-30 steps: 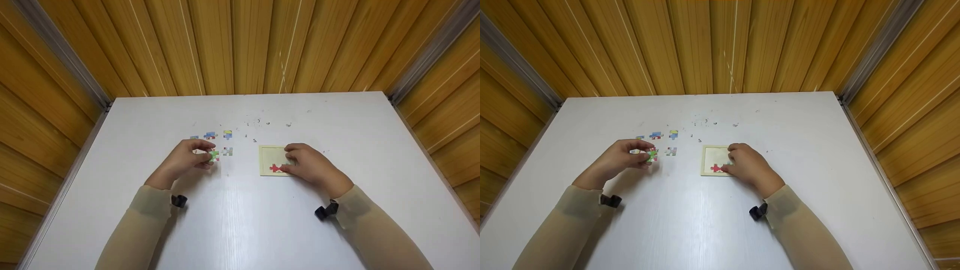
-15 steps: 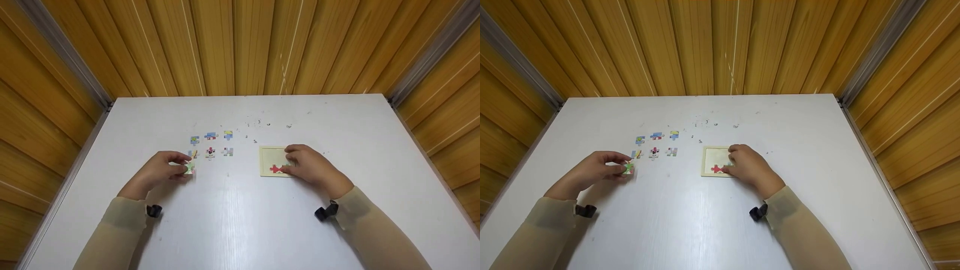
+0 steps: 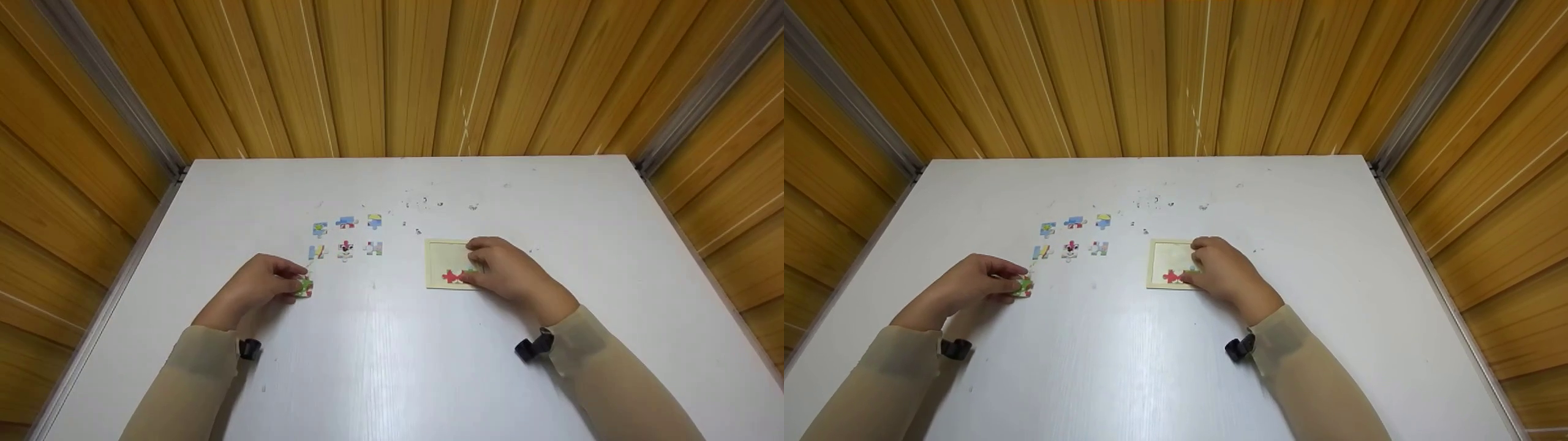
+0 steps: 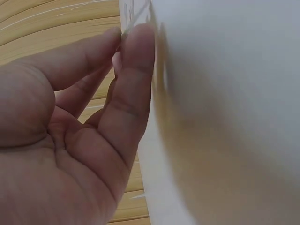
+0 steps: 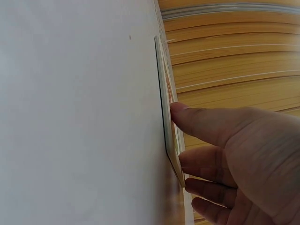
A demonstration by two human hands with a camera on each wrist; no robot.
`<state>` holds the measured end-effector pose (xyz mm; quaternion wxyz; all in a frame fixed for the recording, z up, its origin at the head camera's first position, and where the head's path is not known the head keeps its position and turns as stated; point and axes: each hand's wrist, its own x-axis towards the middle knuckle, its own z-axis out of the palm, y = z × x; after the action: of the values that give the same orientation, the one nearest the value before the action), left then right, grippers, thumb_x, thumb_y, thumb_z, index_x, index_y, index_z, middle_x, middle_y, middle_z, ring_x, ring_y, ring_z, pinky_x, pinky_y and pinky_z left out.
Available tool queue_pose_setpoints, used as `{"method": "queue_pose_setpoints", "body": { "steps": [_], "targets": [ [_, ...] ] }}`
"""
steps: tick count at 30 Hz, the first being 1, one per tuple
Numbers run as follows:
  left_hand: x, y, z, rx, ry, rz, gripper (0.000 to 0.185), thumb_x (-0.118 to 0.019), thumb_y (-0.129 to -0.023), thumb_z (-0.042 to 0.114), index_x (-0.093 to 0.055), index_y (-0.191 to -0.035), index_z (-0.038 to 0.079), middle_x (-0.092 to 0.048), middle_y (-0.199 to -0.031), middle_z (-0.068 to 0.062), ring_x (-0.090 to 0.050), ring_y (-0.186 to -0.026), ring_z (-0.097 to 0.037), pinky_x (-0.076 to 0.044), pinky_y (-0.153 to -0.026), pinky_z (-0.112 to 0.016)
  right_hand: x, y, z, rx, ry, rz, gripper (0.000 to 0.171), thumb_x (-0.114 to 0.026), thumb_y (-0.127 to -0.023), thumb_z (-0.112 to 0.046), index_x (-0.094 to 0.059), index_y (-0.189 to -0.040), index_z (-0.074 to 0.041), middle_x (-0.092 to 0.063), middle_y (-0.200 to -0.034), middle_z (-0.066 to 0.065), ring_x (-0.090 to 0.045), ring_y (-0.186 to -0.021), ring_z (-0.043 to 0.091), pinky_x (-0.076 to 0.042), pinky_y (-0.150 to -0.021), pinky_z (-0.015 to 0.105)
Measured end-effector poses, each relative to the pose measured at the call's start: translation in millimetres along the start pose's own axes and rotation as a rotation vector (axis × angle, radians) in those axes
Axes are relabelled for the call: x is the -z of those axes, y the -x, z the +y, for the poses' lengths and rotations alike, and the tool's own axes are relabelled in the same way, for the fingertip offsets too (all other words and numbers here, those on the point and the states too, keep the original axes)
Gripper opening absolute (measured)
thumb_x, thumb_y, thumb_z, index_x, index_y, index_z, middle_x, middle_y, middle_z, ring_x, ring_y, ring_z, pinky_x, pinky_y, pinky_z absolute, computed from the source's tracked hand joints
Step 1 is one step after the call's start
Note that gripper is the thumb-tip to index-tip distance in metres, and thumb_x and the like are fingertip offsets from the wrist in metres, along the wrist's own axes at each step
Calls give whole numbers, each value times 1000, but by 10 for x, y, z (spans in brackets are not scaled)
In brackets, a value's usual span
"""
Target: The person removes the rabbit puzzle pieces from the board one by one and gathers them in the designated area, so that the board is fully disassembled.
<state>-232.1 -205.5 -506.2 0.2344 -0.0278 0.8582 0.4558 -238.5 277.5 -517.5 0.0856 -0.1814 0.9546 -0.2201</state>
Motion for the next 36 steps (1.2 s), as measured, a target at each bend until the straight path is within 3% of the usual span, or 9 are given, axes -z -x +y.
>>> {"method": "queue_pose_setpoints", "body": {
  "steps": [12, 17, 19, 22, 28, 32, 36],
  "targets": [
    [-127, -87, 60, -20, -155, 107, 27, -81, -103, 11, -83, -130, 6, -78, -123, -14, -70, -102, -23, -64, -87, -30, 5, -3, -2, -8, -2, -3, 42, -85, -103, -37, -61, -80, -12, -68, -158, 17, -56, -157, 39, -45, -131, 58],
    [-166, -95, 73, -38, -207, 121, 28, -81, -103, 9, -83, -130, 3, -79, -119, -15, -69, -98, -23, -61, -82, -29, -12, -7, -5, -37, -13, -23, 36, -84, -104, -39, -80, -105, -3, -64, -163, 17, -52, -160, 40, -42, -133, 60],
    [-178, -92, 82, -41, -224, 124, 27, -81, -102, 8, -83, -129, 3, -79, -117, -14, -69, -97, -23, -60, -80, -29, -19, -6, -2, -48, -21, -26, 40, -83, -104, -39, -82, -116, -1, -63, -164, 17, -51, -161, 40, -42, -133, 61],
    [-191, -87, 99, -51, -248, 129, 25, -80, -103, 7, -83, -128, 2, -79, -116, -14, -69, -97, -23, -60, -80, -30, -18, -5, -2, -52, -20, -23, 42, -83, -104, -38, -82, -120, 0, -63, -164, 17, -51, -161, 41, -41, -133, 61],
    [-218, -71, 112, -57, -282, 150, 22, -78, -104, 9, -84, -125, 2, -79, -121, -15, -66, -103, -26, -57, -82, -33, -8, -6, -10, -34, 1, -22, 32, -84, -104, -35, -77, -101, -4, -64, -162, 17, -52, -160, 41, -42, -133, 60],
    [-233, -51, 127, -25, -275, 162, 18, -79, -104, 12, -85, -118, 3, -79, -121, -15, -67, -101, -26, -57, -80, -32, 2, -5, -14, -28, 3, -19, 32, -85, -104, -34, -70, -91, -9, -65, -161, 18, -53, -159, 41, -42, -133, 60],
    [-241, -37, 144, 18, -257, 160, 14, -79, -104, 12, -86, -114, 4, -79, -115, -13, -69, -93, -23, -56, -75, -30, 9, -1, -18, -26, 5, -13, 31, -85, -103, -34, -74, -97, -5, -65, -161, 18, -53, -159, 41, -42, -133, 59]
  ]
}}
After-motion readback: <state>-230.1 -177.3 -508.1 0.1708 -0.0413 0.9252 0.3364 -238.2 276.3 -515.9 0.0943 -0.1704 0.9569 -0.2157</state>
